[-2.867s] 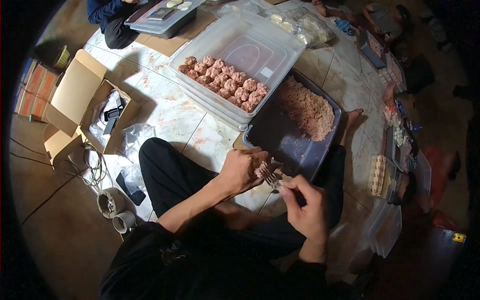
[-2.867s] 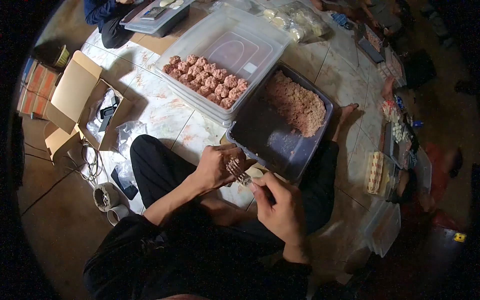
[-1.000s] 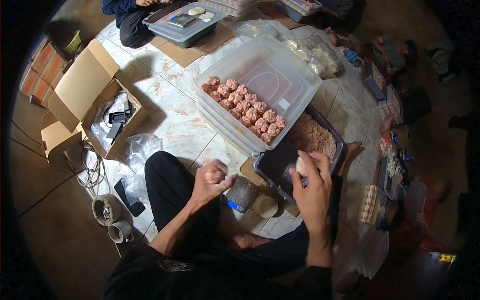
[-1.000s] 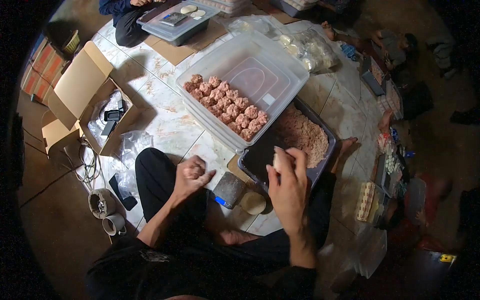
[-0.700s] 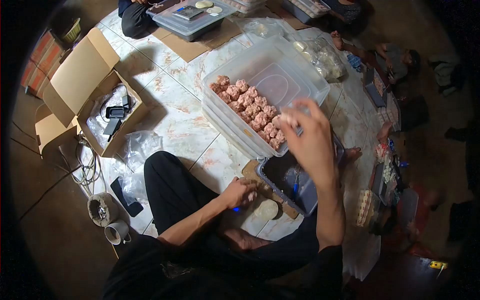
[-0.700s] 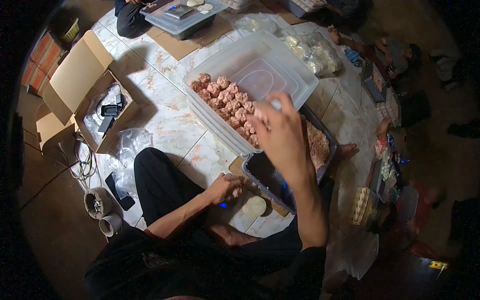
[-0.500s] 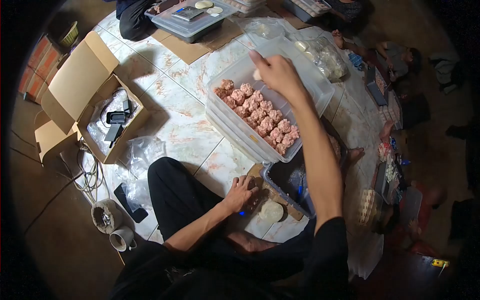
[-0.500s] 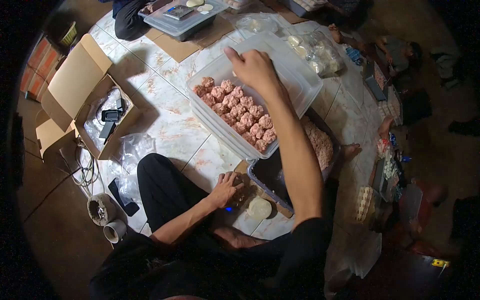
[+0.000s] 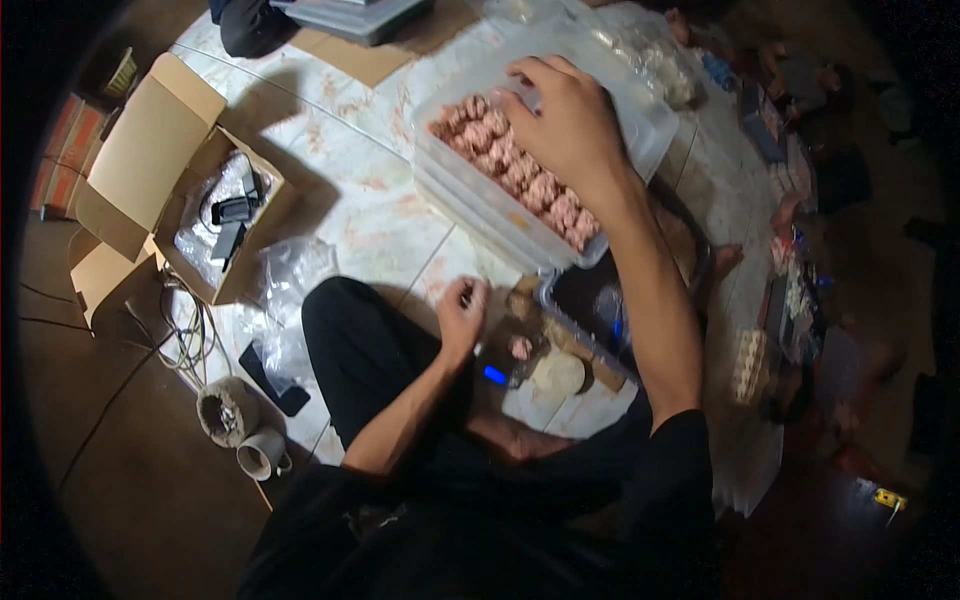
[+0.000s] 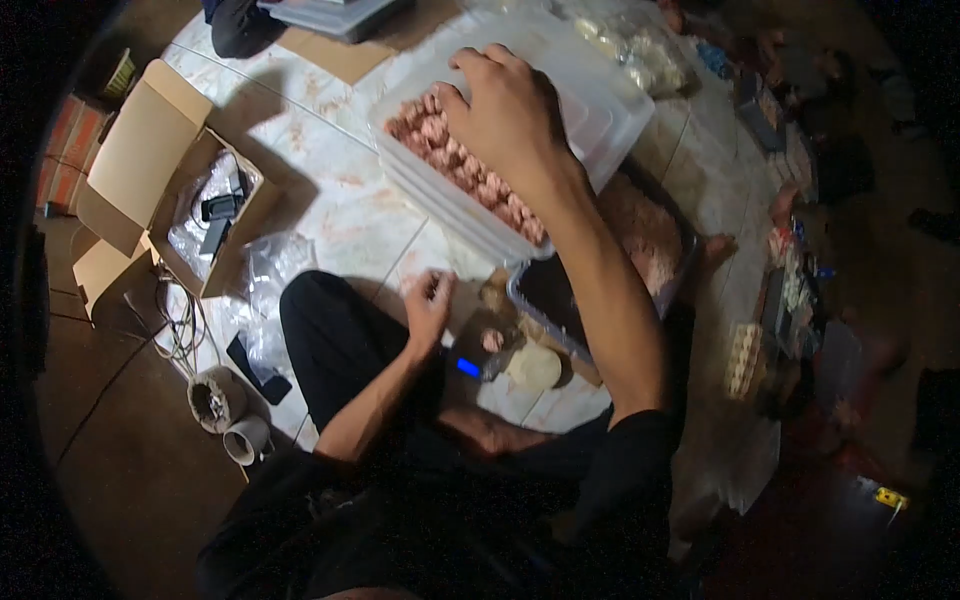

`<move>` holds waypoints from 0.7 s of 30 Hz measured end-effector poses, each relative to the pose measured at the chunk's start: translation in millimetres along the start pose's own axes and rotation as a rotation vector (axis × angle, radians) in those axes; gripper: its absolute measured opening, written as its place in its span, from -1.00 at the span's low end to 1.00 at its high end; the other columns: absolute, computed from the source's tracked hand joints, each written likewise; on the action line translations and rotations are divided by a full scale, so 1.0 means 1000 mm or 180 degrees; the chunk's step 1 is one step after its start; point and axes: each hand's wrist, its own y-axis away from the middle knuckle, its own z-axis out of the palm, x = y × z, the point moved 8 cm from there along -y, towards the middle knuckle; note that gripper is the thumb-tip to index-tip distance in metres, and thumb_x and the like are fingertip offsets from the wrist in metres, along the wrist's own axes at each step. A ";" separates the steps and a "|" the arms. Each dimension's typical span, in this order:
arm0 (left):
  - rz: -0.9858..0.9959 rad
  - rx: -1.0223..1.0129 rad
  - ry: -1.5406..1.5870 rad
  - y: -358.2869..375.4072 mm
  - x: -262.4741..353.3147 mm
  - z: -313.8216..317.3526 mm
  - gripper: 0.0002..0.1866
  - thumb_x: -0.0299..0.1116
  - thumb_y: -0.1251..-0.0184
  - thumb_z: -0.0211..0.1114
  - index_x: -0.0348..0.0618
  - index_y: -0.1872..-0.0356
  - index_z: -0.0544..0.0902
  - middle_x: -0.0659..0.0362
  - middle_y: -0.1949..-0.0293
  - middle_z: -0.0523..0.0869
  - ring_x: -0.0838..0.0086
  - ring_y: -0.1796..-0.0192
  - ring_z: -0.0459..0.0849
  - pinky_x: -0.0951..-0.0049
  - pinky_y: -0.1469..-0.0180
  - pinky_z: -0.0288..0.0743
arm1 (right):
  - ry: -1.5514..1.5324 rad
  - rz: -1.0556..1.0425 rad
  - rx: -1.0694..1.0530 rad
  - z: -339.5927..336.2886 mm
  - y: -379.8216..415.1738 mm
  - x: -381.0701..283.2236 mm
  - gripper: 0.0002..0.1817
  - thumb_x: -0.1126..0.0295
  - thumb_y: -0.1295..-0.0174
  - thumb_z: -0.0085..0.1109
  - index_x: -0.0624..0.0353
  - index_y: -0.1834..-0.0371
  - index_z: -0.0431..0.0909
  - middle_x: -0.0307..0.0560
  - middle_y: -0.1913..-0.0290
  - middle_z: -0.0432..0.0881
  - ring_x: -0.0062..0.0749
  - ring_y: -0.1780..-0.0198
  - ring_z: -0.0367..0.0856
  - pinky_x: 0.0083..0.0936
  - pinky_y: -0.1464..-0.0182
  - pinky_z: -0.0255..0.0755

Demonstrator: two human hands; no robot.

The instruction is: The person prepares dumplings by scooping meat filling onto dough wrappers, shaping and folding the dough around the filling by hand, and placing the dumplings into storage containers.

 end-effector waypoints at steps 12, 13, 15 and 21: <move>0.0017 0.0125 -0.0050 0.003 0.001 -0.003 -0.71 -0.26 -0.51 0.36 -0.32 0.32 0.67 0.27 0.48 0.61 0.64 0.39 0.48 0.48 0.28 0.42 | -0.0394 0.1565 -0.1898 0.051 0.350 -0.016 -0.63 0.24 -0.28 0.41 0.19 -0.06 0.62 0.29 -0.09 0.63 0.31 -0.05 0.67 0.00 0.00 0.60; 0.0095 0.0138 -0.0074 0.002 -0.003 -0.004 -0.71 -0.25 -0.51 0.36 -0.31 0.31 0.67 0.26 0.49 0.62 0.63 0.40 0.49 0.48 0.30 0.42 | -0.0557 0.1679 -0.2059 0.064 0.358 -0.015 -0.61 0.27 -0.30 0.39 0.20 -0.10 0.58 0.33 -0.13 0.57 0.39 -0.11 0.63 0.02 -0.06 0.59; 0.0283 0.0107 -0.0179 -0.002 -0.004 -0.004 -0.72 -0.26 -0.51 0.36 -0.30 0.34 0.67 0.25 0.51 0.62 0.61 0.43 0.50 0.46 0.31 0.43 | -0.0784 0.1557 -0.1818 0.085 0.368 -0.013 -0.72 0.36 -0.31 0.35 0.20 -0.01 0.56 0.20 -0.10 0.47 0.31 -0.01 0.63 0.01 -0.02 0.56; 0.0059 0.0120 -0.0108 -0.001 -0.006 -0.006 -0.70 -0.26 -0.49 0.36 -0.31 0.38 0.64 0.28 0.55 0.54 0.63 0.44 0.46 0.46 0.33 0.38 | -0.0962 0.1282 -0.0680 -0.013 0.273 -0.014 -0.87 0.52 -0.31 0.31 0.26 0.11 0.67 0.11 0.13 0.56 0.07 0.08 0.68 -0.08 0.08 0.58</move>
